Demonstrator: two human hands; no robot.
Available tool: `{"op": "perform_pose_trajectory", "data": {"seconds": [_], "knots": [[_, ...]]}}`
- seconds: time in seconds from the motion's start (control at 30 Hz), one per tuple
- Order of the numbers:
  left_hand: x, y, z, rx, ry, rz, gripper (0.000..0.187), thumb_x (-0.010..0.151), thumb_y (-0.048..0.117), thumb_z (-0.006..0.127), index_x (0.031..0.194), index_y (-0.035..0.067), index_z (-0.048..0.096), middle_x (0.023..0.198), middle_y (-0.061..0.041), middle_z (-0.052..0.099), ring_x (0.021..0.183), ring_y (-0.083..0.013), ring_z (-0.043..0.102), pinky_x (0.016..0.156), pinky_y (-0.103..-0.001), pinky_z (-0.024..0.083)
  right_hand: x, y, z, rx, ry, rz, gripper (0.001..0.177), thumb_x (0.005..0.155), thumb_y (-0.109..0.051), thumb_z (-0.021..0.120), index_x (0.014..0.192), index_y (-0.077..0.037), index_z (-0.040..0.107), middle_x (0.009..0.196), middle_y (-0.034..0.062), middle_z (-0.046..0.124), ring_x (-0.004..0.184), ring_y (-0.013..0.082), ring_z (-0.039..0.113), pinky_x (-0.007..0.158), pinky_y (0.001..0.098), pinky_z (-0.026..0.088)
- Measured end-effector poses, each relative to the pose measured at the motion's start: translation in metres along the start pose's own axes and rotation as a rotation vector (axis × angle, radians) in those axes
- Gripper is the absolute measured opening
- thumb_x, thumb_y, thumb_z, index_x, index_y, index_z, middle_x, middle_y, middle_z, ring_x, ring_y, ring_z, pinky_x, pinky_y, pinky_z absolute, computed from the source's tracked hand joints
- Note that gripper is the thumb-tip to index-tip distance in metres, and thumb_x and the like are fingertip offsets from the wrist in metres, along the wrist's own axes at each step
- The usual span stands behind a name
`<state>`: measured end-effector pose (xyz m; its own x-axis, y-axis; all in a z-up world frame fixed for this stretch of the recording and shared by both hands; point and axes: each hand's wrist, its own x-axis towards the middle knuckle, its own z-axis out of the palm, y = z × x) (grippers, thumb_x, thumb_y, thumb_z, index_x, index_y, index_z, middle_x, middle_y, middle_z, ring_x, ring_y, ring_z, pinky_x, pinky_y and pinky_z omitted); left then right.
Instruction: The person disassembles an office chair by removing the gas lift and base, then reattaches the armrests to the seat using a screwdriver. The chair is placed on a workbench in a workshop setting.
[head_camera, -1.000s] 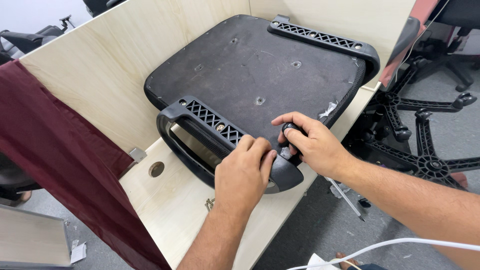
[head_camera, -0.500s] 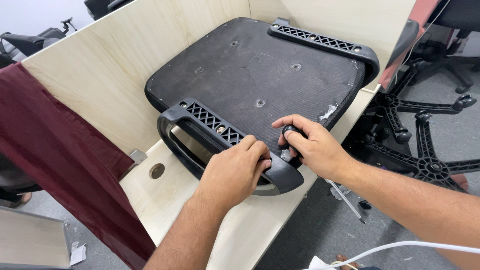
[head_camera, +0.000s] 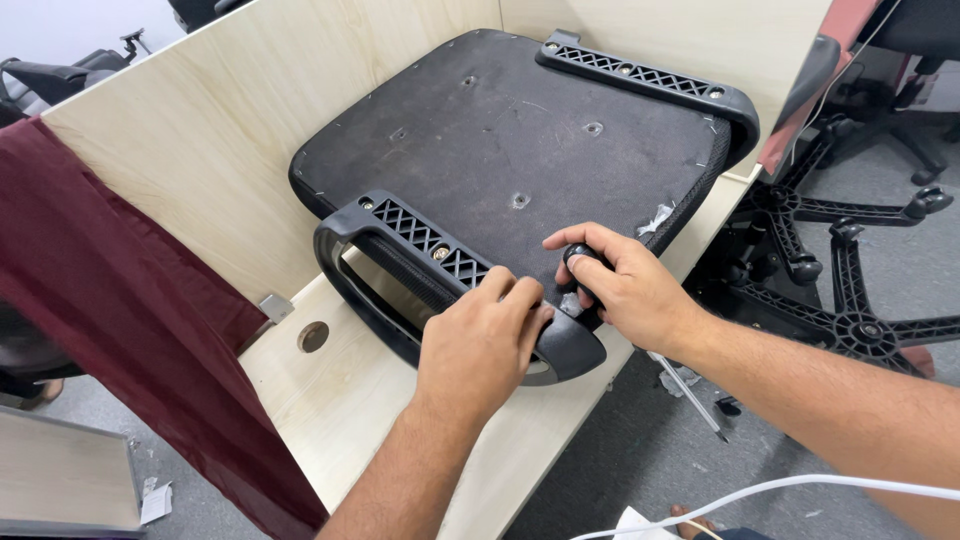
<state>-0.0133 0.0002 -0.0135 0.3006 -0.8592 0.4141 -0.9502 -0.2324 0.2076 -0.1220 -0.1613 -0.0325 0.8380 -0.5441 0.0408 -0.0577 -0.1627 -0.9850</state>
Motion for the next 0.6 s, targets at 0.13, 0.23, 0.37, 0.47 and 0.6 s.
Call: {"op": "perform_pose_trajectory", "data": {"seconds": [0.13, 0.23, 0.37, 0.47, 0.6], "knots": [[-0.001, -0.011, -0.015, -0.056, -0.072, 0.104, 0.013, 0.091, 0.026, 0.07, 0.098, 0.017, 0.076, 0.099, 0.004, 0.069, 0.081, -0.0177, 0.072, 0.066, -0.035, 0.058, 0.0, -0.001, 0.0, -0.019, 0.005, 0.004, 0.034, 0.099, -0.015, 0.048, 0.128, -0.012, 0.064, 0.09, -0.0014, 0.064, 0.067, 0.0053, 0.054, 0.052, 0.0224, 0.045], [0.008, -0.018, -0.026, -0.041, -0.251, 0.097, 0.013, 0.091, 0.025, 0.068, 0.099, 0.02, 0.077, 0.102, 0.006, 0.069, 0.085, -0.0174, 0.072, 0.069, -0.036, 0.057, 0.0, -0.001, 0.0, -0.019, 0.001, -0.001, 0.034, 0.099, -0.015, 0.049, 0.128, -0.011, 0.064, 0.091, -0.001, 0.065, 0.067, 0.0054, 0.054, 0.052, 0.0224, 0.045], [0.024, -0.017, -0.029, 0.051, -0.401, 0.115, 0.014, 0.094, 0.026, 0.064, 0.1, 0.019, 0.074, 0.105, 0.003, 0.066, 0.092, -0.0197, 0.07, 0.076, -0.038, 0.056, 0.001, 0.0, -0.001, -0.036, -0.011, 0.0, 0.035, 0.099, -0.016, 0.048, 0.13, -0.012, 0.063, 0.091, -0.0009, 0.064, 0.067, 0.0057, 0.054, 0.053, 0.0224, 0.046], [0.027, -0.014, -0.03, 0.078, -0.474, 0.132, 0.02, 0.101, 0.03, 0.055, 0.104, 0.013, 0.065, 0.106, -0.002, 0.063, 0.09, -0.0211, 0.069, 0.075, -0.038, 0.056, 0.002, 0.0, -0.001, -0.013, -0.012, 0.022, 0.035, 0.099, -0.016, 0.048, 0.131, -0.012, 0.063, 0.091, -0.0004, 0.065, 0.068, 0.0061, 0.055, 0.054, 0.0228, 0.047], [0.024, -0.01, -0.029, -0.003, -0.411, 0.1, 0.026, 0.103, 0.034, 0.054, 0.107, 0.009, 0.06, 0.099, -0.008, 0.062, 0.088, -0.023, 0.068, 0.075, -0.039, 0.056, 0.002, 0.0, -0.001, -0.023, -0.013, 0.018, 0.035, 0.099, -0.016, 0.048, 0.131, -0.012, 0.063, 0.091, -0.0005, 0.065, 0.068, 0.006, 0.055, 0.054, 0.0228, 0.048]]}}
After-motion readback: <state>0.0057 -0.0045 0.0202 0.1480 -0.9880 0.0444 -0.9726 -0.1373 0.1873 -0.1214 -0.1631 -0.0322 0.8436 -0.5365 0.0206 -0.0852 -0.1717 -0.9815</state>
